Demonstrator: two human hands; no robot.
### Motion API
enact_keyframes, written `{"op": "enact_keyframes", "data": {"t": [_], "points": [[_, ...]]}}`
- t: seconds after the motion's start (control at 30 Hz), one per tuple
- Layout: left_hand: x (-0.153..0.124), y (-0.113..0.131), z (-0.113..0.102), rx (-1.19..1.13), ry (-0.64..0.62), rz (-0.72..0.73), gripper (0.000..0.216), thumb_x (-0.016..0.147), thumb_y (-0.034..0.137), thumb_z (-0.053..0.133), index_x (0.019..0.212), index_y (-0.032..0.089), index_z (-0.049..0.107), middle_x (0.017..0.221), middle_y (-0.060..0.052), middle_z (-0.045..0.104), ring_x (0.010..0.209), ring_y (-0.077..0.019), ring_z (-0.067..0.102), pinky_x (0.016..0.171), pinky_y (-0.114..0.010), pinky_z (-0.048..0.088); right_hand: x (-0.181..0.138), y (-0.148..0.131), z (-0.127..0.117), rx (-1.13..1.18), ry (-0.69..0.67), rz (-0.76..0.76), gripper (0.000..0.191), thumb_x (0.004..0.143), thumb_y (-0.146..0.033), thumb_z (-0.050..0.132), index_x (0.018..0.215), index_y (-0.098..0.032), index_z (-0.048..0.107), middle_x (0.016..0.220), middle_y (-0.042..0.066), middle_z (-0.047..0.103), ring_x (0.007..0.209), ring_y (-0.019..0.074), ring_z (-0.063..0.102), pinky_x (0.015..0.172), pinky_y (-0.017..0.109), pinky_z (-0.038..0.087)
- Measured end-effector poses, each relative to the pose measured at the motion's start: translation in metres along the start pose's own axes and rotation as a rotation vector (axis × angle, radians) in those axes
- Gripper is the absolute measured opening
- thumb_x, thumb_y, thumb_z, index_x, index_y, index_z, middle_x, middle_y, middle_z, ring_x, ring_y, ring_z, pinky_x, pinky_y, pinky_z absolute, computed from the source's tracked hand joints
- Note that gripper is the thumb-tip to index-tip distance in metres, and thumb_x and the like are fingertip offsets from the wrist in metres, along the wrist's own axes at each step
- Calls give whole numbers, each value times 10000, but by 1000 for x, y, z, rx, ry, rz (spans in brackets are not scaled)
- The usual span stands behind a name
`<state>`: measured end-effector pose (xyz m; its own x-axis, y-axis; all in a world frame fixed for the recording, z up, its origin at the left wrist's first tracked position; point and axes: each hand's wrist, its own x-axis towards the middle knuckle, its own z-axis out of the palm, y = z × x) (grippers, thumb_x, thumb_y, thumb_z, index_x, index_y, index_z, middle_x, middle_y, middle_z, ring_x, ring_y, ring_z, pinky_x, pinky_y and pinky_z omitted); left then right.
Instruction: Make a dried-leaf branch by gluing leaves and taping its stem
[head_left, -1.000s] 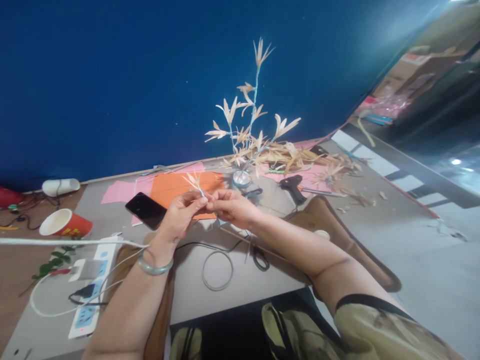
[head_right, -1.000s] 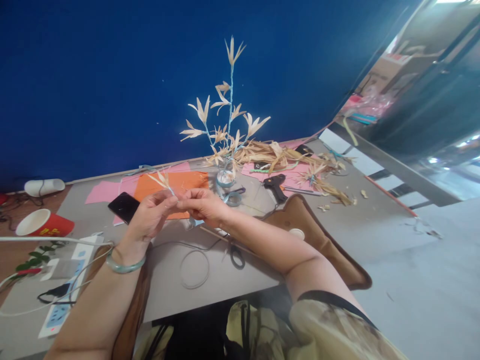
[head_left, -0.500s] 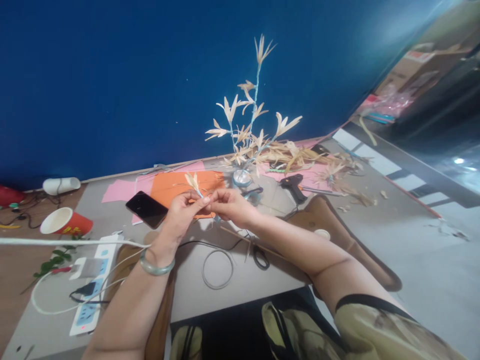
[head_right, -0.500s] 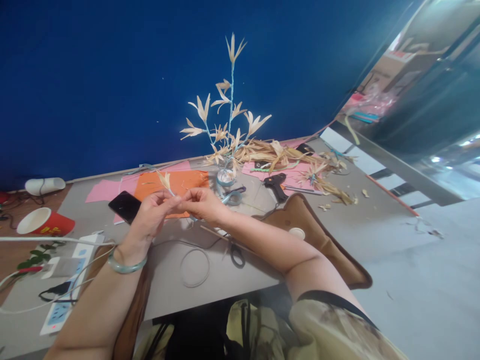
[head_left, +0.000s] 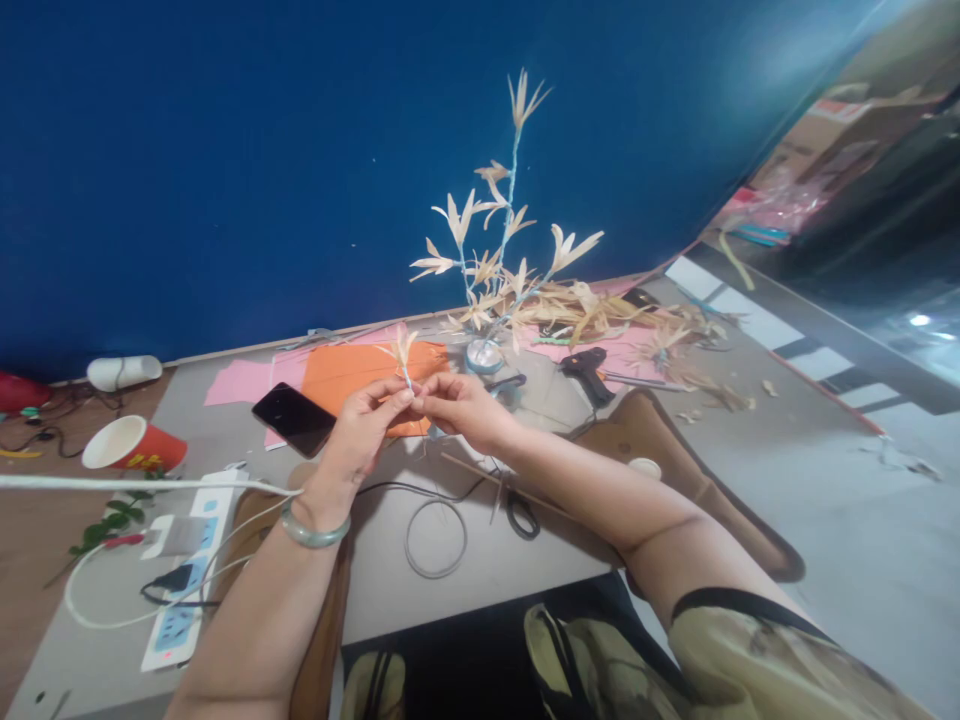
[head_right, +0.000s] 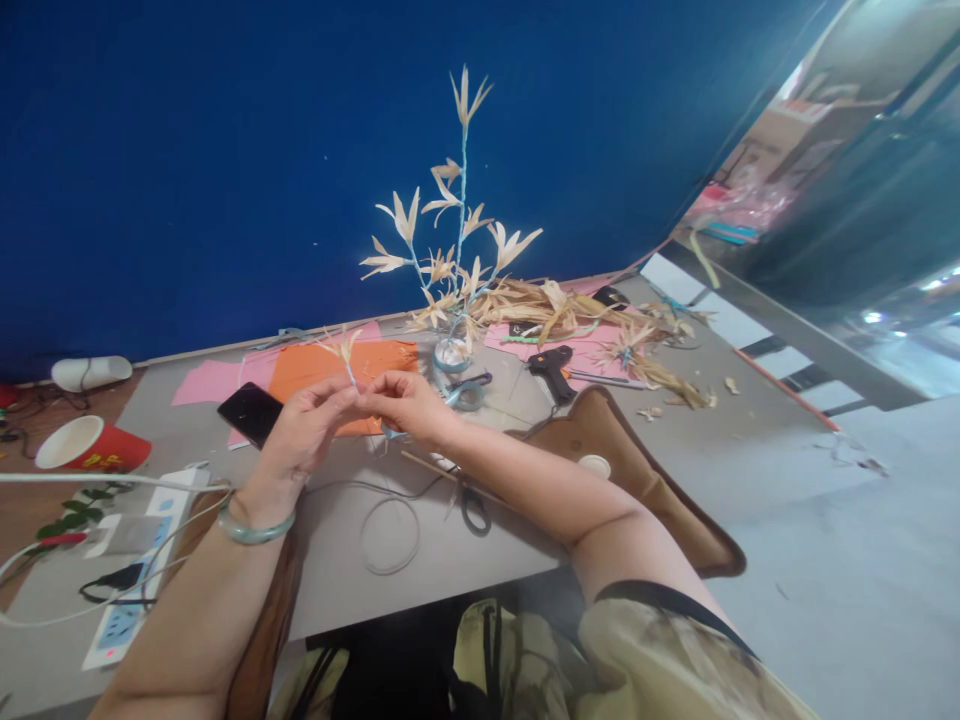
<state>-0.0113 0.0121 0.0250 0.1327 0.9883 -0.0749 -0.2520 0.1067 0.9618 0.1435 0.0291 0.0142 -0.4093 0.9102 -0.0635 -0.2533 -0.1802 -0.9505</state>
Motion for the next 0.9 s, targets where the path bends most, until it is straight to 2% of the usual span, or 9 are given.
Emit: {"op": "enact_keyframes", "data": {"t": [0.2, 0.5, 0.63, 0.77, 0.9], "points": [[3, 0, -7, 92, 73, 29, 279, 641, 335, 800, 726, 143, 617, 681, 14, 629, 624, -114, 641, 734, -293, 567, 0, -1, -3, -178, -16, -23, 282, 694, -378, 756, 746, -137, 619, 610, -16, 614, 411, 28, 386, 376, 169, 264], [2, -1, -9, 228, 64, 72, 303, 663, 376, 786, 749, 147, 607, 718, 3, 628, 610, -125, 649, 643, -268, 554, -1, 0, 0, -176, -4, 42, 262, 689, -361, 733, 731, -121, 635, 528, -34, 559, 405, 26, 348, 378, 171, 215], [2, -3, -6, 247, 89, 63, 327, 658, 392, 787, 745, 147, 588, 644, 10, 625, 573, -118, 631, 593, -238, 524, -2, -1, 3, -129, 19, 49, 221, 690, -327, 707, 702, -130, 609, 518, -37, 555, 400, 25, 330, 378, 174, 203], [0, -5, 0, 114, 54, 10, 330, 662, 391, 783, 798, 152, 600, 692, -4, 670, 589, -122, 642, 646, -268, 542, -3, -1, 5, -61, 40, 42, 208, 662, -304, 709, 701, -139, 589, 545, -30, 590, 387, 20, 310, 373, 179, 177], [1, -6, -1, 111, 14, 45, 243, 697, 358, 759, 812, 159, 680, 811, -33, 692, 698, -133, 655, 741, -293, 554, -3, 0, 4, -5, 39, 16, 248, 669, -336, 725, 684, -156, 556, 463, -75, 500, 367, 20, 292, 374, 180, 171]]}}
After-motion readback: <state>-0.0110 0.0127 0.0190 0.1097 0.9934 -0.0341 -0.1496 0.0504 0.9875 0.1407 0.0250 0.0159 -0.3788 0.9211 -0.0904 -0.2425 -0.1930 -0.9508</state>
